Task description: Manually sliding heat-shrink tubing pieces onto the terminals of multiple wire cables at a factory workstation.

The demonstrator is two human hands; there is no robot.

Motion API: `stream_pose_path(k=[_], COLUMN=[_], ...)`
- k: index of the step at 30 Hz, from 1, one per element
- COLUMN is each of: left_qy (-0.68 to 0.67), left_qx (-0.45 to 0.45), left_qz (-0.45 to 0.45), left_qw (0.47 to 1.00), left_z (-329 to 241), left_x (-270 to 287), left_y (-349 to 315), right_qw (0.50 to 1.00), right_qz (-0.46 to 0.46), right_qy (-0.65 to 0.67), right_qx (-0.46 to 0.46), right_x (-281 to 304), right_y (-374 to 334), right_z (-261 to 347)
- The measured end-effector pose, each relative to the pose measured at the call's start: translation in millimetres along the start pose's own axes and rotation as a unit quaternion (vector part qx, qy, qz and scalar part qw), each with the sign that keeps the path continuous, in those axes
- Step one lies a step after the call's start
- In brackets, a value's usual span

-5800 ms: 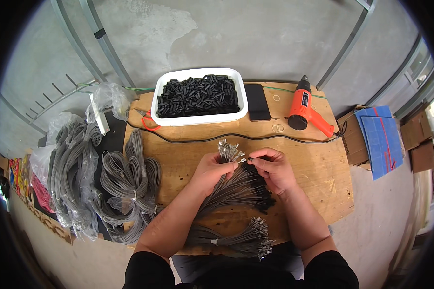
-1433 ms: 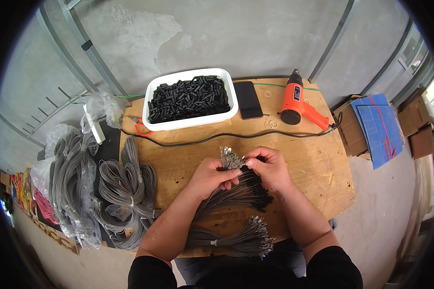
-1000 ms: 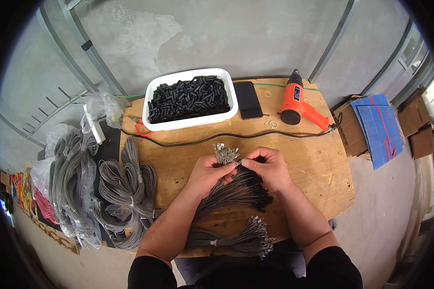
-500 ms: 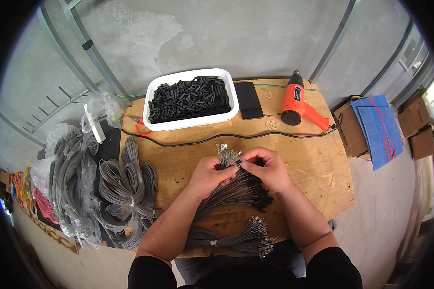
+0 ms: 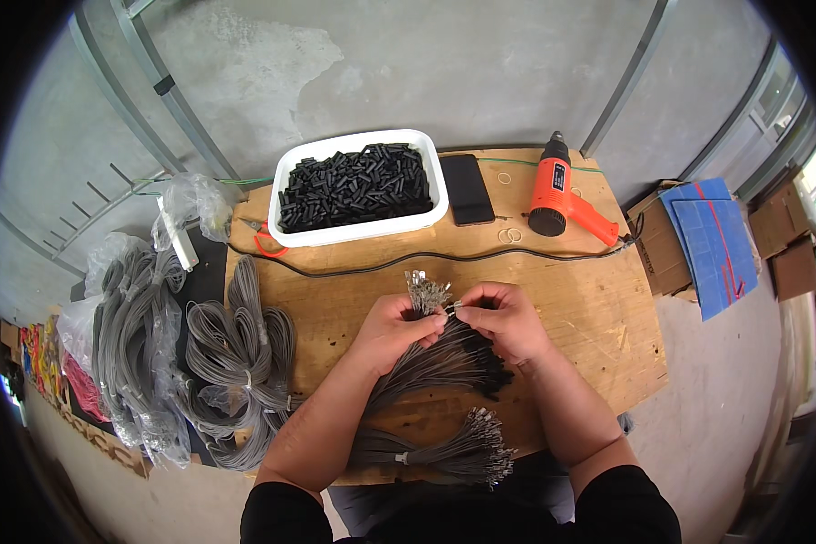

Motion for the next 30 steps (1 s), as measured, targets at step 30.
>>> stream_pose_path(k=[30], left_qy=[-0.035], left_qx=[0.023], left_qz=[-0.072], left_qw=[0.997], left_z=[5], left_x=[6], left_y=[4], right_qw=[0.942], right_qz=[-0.068], right_qy=[0.327], right_qx=[0.013], right_x=[28], right_y=[19], right_z=[3])
Point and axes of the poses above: each hand's wrist, its own y-axis towards the middle knuckle, its own x-axis out of the back of the hand, z = x × y, the point moved 1 cm from there along y, towards the middle knuckle, and after that the axes turned 12 degrees about y, right-handed, at the moved point
